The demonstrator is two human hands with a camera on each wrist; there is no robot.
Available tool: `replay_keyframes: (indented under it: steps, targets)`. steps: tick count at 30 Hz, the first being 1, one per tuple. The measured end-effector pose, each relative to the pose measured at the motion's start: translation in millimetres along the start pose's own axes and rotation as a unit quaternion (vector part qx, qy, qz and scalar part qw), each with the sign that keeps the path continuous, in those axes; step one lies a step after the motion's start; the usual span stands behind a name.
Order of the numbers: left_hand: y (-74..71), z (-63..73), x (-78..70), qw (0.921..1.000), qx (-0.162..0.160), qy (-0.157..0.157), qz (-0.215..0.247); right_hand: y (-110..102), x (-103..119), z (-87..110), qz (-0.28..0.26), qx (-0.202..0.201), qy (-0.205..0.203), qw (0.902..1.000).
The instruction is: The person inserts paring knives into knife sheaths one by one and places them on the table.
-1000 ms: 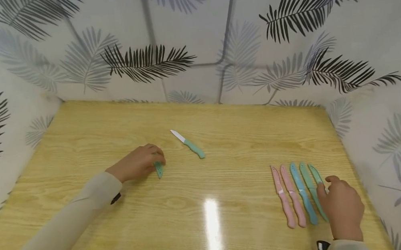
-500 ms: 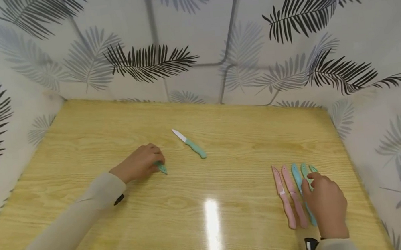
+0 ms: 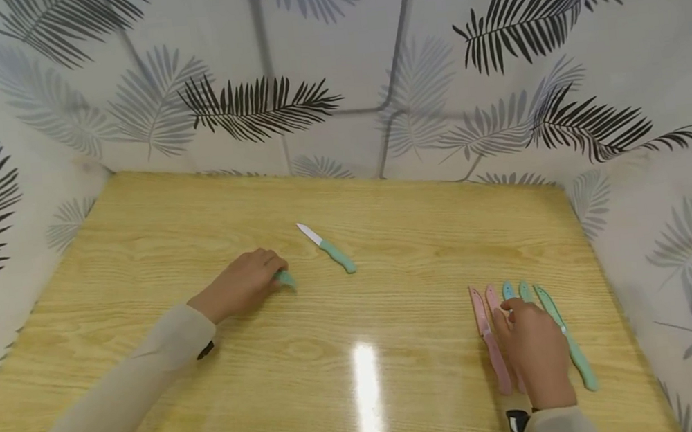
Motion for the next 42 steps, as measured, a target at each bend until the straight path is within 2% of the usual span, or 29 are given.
replay_keyframes:
  steps: [4,8,15,24,27,33,42]
  targets:
    - [-8.1,3.6,3.1,0.9976,-0.042,-0.021,0.051,4.6,7.7,-2.3,-0.010,-0.020,-0.022,0.9995]
    - [-16.5,9.5,6.0,0.9926,-0.086,-0.030,0.080,8.3,14.9,-5.2,-0.014,-0.039,-0.041,0.9983]
    - [-24.5,22.1,7.0,0.9830,-0.118,-0.068,0.123,11.7,25.9,-9.6,-0.013,-0.047,-0.058,0.9971]
    - [-28.4,37.6,8.8,0.9680,-0.177,-0.096,0.149,15.2,42.3,-17.2,-0.015,-0.030,-0.083,0.9960]
    - [-28.7,42.3,10.5,0.9615,-0.198,-0.097,0.164,14.6,46.8,-19.5,-0.014,-0.028,-0.087,0.9957]
    - [-32.6,49.2,12.4,0.9466,-0.248,-0.076,0.191,11.0,53.8,-26.7,-0.008,-0.017,-0.099,0.9949]
    - [-34.4,58.3,12.9,0.9360,-0.283,-0.076,0.195,15.2,70.9,-36.2,-0.013,-0.007,-0.119,0.9928]
Point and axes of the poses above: each hand's wrist, its own z-axis away from the middle knuckle, its own y-axis out of the palm, x = y × z, the point moved 3 cm from there along -z, towards the middle knuckle, and after that the axes turned 2 degrees about -x, right-handed, at the moved point
